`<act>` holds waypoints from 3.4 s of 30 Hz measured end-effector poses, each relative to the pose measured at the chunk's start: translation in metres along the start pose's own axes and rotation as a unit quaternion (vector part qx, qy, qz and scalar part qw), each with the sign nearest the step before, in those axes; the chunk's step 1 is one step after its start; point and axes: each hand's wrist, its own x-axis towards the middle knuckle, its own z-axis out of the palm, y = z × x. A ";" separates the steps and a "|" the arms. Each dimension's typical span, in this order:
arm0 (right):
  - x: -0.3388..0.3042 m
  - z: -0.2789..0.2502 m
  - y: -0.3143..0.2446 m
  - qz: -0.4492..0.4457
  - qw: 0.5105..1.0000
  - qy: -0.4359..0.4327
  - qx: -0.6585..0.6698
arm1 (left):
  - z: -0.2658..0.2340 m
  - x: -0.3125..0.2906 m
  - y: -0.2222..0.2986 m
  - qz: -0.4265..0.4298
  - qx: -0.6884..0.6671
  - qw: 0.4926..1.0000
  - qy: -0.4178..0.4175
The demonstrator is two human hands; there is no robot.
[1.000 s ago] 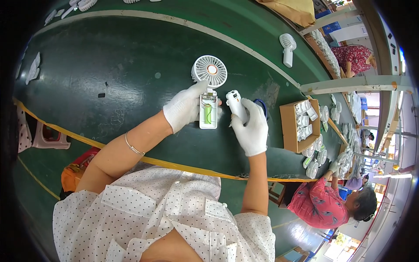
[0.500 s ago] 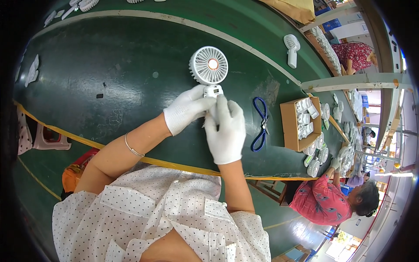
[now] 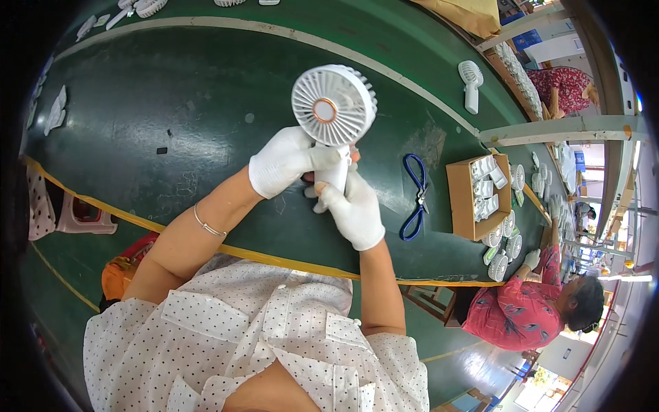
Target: The person assembles handheld fans by connecting components such as batteries, circuit boards, and fan casings, then securing them with screws using a screwdriver and tweezers.
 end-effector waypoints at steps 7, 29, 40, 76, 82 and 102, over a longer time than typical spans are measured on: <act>-0.005 0.012 0.006 0.057 0.997 0.054 0.001 | -0.003 0.001 -0.007 -0.033 0.060 0.998 -0.016; 0.013 0.016 -0.011 0.076 0.994 0.069 -0.027 | 0.004 0.009 -0.020 -0.045 0.137 0.990 -0.010; 0.015 0.006 0.005 0.112 0.979 -0.012 0.169 | -0.001 0.014 -0.025 -0.043 -0.007 0.992 0.120; -0.005 -0.037 0.031 -0.016 0.981 -0.167 0.094 | -0.275 0.087 0.106 0.179 0.655 0.444 0.585; -0.010 -0.042 0.032 -0.009 0.976 -0.189 0.105 | -0.283 0.122 0.126 0.079 0.741 0.369 0.556; -0.015 -0.038 0.037 -0.077 0.978 -0.194 0.006 | -0.244 0.031 0.095 0.344 0.188 0.846 0.362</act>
